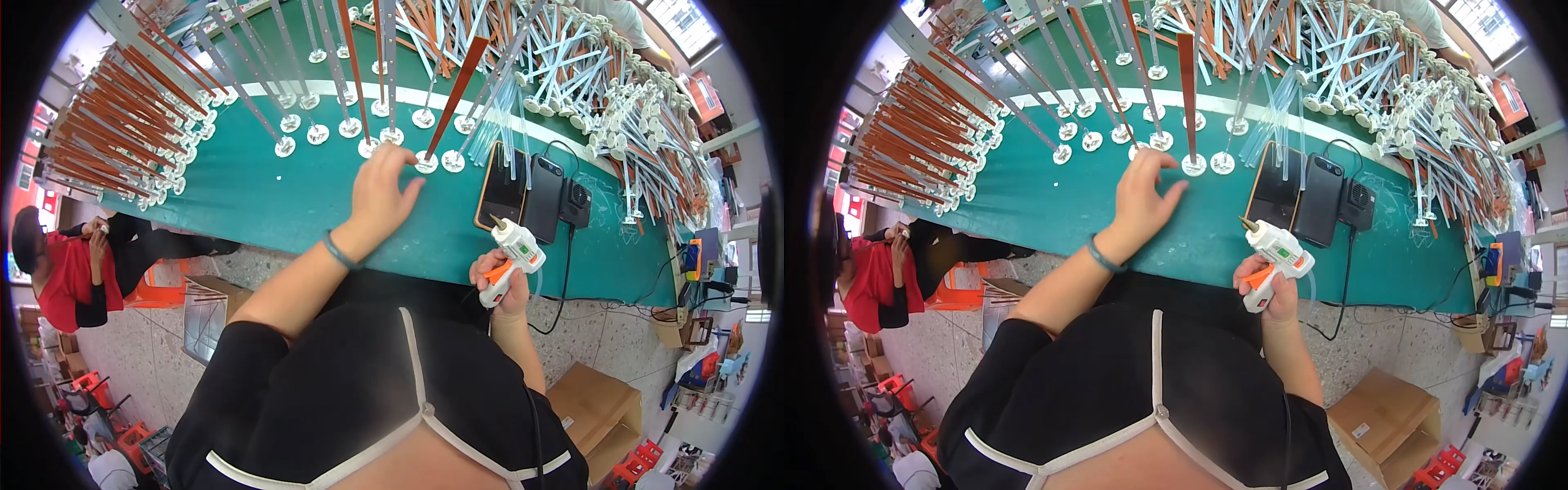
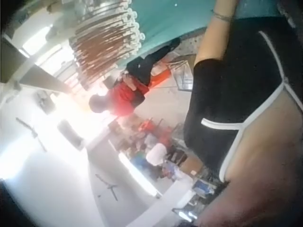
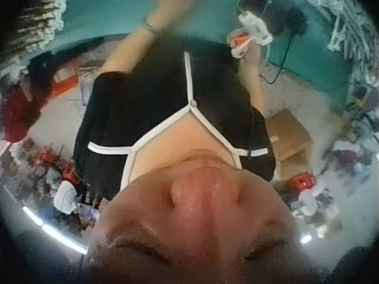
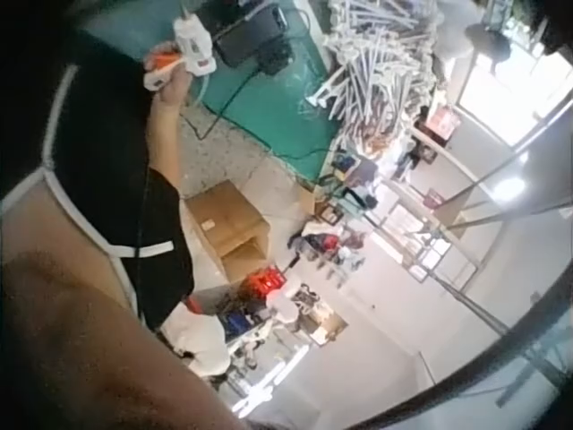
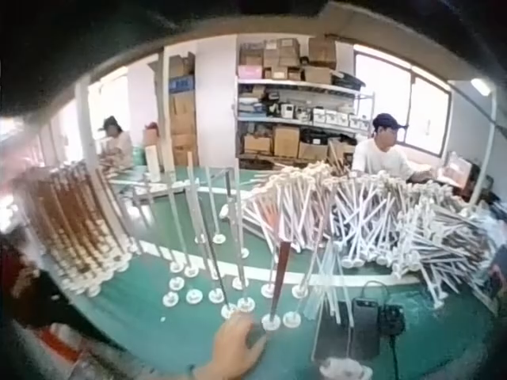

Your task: The recorder is using a hot glue gun to attach LED strips to circular bases and then organizing the finished components into boxes.

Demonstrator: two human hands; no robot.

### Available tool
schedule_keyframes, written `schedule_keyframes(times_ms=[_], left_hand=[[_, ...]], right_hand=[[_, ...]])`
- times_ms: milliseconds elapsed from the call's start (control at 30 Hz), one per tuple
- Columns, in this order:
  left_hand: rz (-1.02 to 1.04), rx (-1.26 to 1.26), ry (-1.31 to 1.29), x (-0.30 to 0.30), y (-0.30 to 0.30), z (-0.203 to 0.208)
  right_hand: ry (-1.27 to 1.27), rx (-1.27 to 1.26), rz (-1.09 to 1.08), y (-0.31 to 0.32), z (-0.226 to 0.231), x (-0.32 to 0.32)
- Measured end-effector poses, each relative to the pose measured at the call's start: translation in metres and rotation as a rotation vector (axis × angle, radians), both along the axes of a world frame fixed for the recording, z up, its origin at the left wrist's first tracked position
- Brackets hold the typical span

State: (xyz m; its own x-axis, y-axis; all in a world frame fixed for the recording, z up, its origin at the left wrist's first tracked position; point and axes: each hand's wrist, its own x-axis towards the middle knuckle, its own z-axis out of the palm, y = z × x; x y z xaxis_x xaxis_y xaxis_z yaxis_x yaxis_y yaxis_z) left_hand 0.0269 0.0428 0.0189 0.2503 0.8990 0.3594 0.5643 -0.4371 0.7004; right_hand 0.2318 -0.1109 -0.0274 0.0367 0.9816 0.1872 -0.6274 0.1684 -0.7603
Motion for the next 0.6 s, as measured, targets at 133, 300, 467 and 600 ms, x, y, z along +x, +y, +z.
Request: schedule_keyframes(times_ms=[133, 300, 467, 600], left_hand=[[-0.297, 0.367, -0.02, 0.005, -0.03, 0.024], [-0.715, -0.117, 0.418, -0.052, -0.035, 0.033], [-0.407, -0.494, 0.247, -0.196, -0.01, 0.06], [0.496, -0.172, -0.43, -0.277, 0.062, -0.006]], right_hand=[[-0.046, 0.084, 0.176, 0.001, 0.013, -0.009], [0.013, 0.182, 0.187, -0.002, 0.021, 0.0], [-0.002, 0.142, 0.078, 0.002, 0.018, 0.014], [-0.007, 0.077, 0.136, 0.001, 0.01, 0.006]])
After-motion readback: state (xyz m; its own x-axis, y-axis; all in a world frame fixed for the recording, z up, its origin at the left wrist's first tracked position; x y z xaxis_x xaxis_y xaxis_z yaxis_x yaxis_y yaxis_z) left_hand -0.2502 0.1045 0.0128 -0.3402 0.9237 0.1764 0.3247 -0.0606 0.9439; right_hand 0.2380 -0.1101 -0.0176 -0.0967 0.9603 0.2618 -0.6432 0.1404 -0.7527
